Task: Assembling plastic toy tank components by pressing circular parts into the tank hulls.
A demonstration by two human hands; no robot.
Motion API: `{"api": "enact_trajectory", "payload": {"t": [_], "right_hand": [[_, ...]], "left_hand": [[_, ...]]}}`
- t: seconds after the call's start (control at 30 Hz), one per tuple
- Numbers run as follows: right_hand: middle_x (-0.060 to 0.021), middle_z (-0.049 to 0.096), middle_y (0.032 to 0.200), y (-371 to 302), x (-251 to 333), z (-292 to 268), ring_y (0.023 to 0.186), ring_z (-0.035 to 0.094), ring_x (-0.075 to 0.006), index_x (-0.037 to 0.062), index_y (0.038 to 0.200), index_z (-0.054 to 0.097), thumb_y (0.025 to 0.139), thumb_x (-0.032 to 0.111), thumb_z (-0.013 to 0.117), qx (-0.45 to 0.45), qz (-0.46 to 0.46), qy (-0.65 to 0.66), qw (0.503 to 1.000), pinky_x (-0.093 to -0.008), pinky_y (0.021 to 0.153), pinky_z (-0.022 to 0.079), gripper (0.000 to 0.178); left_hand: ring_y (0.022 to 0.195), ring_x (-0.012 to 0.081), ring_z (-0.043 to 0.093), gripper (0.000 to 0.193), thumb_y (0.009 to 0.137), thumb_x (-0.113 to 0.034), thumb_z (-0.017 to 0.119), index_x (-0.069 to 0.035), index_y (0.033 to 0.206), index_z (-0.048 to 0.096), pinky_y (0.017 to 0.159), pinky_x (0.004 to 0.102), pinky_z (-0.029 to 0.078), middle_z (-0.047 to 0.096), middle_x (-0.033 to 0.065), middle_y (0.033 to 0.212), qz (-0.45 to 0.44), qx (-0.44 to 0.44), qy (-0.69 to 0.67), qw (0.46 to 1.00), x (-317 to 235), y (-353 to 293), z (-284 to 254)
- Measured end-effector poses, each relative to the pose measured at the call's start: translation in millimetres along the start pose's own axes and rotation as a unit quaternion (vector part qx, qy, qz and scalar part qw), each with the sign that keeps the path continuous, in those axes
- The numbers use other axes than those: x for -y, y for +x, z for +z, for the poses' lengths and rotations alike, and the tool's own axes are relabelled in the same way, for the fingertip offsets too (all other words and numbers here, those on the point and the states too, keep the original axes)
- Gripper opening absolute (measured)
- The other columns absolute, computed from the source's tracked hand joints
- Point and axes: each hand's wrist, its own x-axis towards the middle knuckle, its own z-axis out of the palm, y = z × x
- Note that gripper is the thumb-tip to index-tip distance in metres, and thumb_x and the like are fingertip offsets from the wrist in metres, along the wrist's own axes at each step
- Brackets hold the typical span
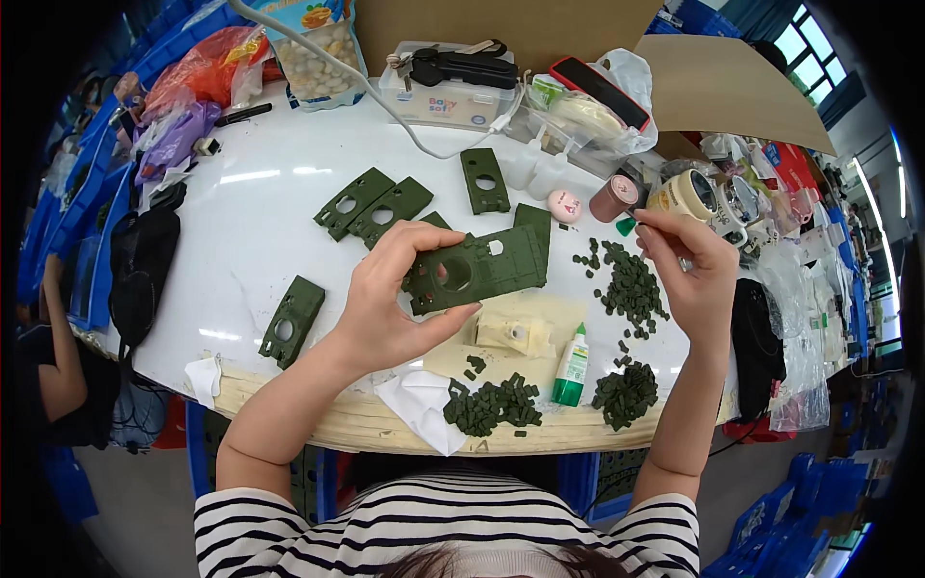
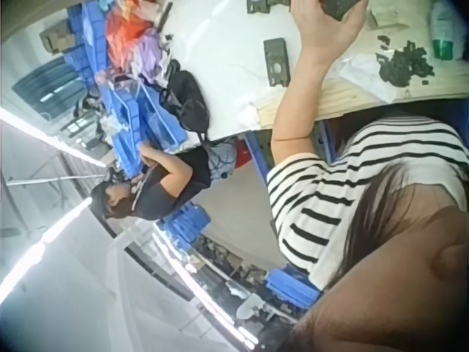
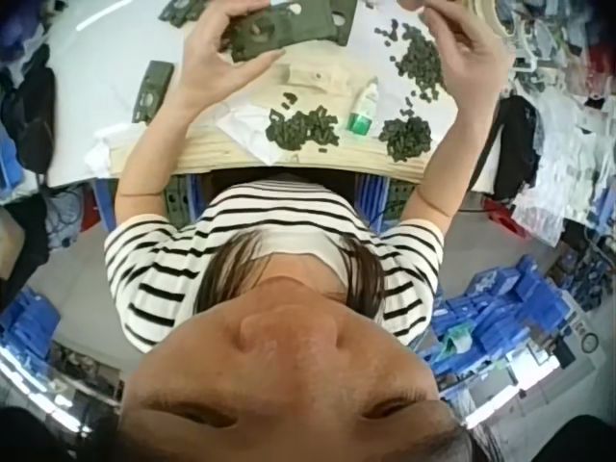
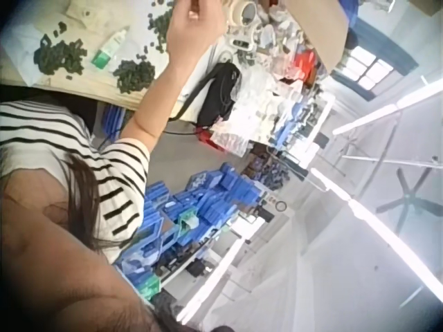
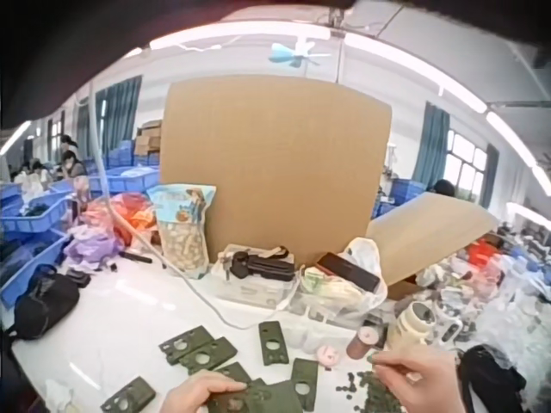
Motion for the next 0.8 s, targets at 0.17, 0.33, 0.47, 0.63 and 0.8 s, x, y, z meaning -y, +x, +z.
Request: {"api": "enact_trajectory", "payload": {"t": [0.17, 0.33, 0.47, 0.63, 0.8], "right_hand": [[-0.0078, 0.07, 0.081, -9.2, 43.7, 20.1, 0.07, 0.066, -0.0104, -0.0019, 0.095, 0.073, 0.08, -0.007, 0.069, 0.021, -0.024, 0.1, 0.994, -0.022, 0.064, 0.053, 0.017], [-0.0108, 0.071, 0.087, -29.2, 35.9, 44.1, 0.078, 0.068, -0.0114, -0.0033, 0.098, 0.072, 0.082, -0.007, 0.068, 0.087, 0.042, 0.242, 0.965, -0.0221, 0.07, 0.055, 0.017], [-0.0099, 0.071, 0.089, -31.8, 44.5, 47.5, 0.081, 0.068, -0.0109, -0.0046, 0.103, 0.069, 0.085, -0.004, 0.068, 0.061, 0.16, 0.341, 0.924, -0.0215, 0.074, 0.055, 0.019], [-0.0095, 0.071, 0.091, -32.4, 34.8, 51.9, 0.082, 0.068, -0.0104, -0.0053, 0.106, 0.066, 0.087, -0.001, 0.068, 0.085, 0.179, 0.342, 0.919, -0.021, 0.073, 0.055, 0.019], [-0.0087, 0.071, 0.09, -33.7, 36.3, 54.5, 0.081, 0.069, -0.0099, -0.0041, 0.103, 0.067, 0.088, 0.002, 0.068, 0.096, 0.209, 0.344, 0.911, -0.0205, 0.069, 0.055, 0.016]], "left_hand": [[0.094, 0.0267, 0.06, 0.057, 0.066, -0.009, 0.083, -0.001, 0.117, 0.059, 0.073, 0.0311, 0.052, 0.06, 0.013, 0.105, 0.108, 0.021, 0.066, 0.992, 1.1, 2.8, 0.1], [0.092, 0.0255, 0.061, 0.059, 0.065, -0.011, 0.085, -0.002, 0.118, 0.059, 0.07, 0.0306, 0.053, 0.06, 0.0131, 0.106, 0.097, 0.027, 0.083, 0.991, -4.8, -0.8, 2.9], [0.091, 0.0252, 0.062, 0.061, 0.065, -0.01, 0.086, -0.001, 0.118, 0.058, 0.067, 0.0303, 0.053, 0.062, 0.0136, 0.106, 0.103, 0.017, 0.089, 0.991, -4.4, -1.7, 3.3], [0.091, 0.0267, 0.063, 0.061, 0.064, -0.009, 0.087, 0.0, 0.117, 0.058, 0.066, 0.03, 0.052, 0.063, 0.0145, 0.107, 0.139, -0.001, 0.095, 0.986, -2.5, -0.3, 5.3], [0.095, 0.0282, 0.064, 0.065, 0.06, -0.012, 0.09, 0.001, 0.116, 0.058, 0.077, 0.0341, 0.054, 0.064, 0.0154, 0.108, 0.136, 0.007, 0.116, 0.984, -2.7, -5.9, 7.8]]}}
